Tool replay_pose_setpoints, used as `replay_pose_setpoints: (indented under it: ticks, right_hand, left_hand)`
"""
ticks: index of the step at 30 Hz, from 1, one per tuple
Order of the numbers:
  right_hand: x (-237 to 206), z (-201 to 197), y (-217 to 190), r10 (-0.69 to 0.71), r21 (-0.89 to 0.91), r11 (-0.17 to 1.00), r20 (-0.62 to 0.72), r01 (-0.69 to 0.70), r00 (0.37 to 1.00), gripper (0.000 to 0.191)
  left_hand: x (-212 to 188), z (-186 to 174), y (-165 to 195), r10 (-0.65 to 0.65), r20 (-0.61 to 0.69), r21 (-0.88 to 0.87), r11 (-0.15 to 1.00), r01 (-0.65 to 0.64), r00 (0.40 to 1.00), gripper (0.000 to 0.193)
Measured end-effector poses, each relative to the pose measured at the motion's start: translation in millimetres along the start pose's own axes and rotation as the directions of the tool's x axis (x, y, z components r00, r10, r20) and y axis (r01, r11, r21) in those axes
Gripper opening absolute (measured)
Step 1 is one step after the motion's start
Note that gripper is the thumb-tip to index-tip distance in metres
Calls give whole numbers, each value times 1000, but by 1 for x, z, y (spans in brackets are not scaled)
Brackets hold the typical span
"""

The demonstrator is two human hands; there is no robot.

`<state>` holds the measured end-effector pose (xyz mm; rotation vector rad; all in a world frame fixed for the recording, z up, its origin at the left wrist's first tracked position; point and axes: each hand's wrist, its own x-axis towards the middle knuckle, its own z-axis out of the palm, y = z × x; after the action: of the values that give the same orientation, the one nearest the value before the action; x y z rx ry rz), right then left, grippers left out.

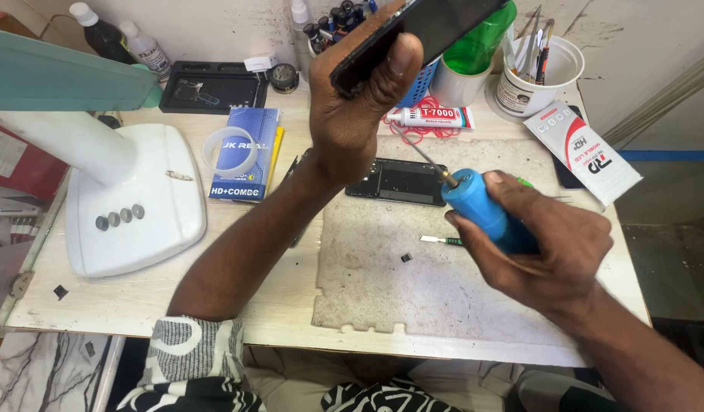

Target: The person works on a disassembled smartphone at a repair bench. They hold the phone frame, use a blue electric screwdriver on it, then set it down and use a pry tool and fingers to scrape and peel old adhesive and residue from the frame edges and back surface.

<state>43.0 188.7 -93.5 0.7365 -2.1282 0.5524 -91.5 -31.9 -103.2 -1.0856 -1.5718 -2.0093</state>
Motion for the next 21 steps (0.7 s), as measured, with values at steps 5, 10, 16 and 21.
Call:
replay_pose_setpoints:
  ticks: [5, 10, 16, 21]
  right_hand:
    - [-1, -2, 6, 44, 8, 999, -9, -44, 999, 48]
    - [-4, 1, 3, 16, 33, 999, 10, -16, 1000, 48]
    - [4, -4, 4, 64, -15, 998, -19, -64, 998, 47]
    - [2, -2, -2, 37, 2, 999, 6, -37, 999, 48]
  left_hand:
    - [3, -2, -3, 82, 40, -113, 991, -77, 996, 43]
    - [1, 0, -4, 100, 34, 6, 995, -100, 994, 40]
    - [2, 0, -4, 79, 35, -135, 988, -74, 996, 46]
    - [1, 1, -4, 52, 2, -53, 997, -51, 999, 42]
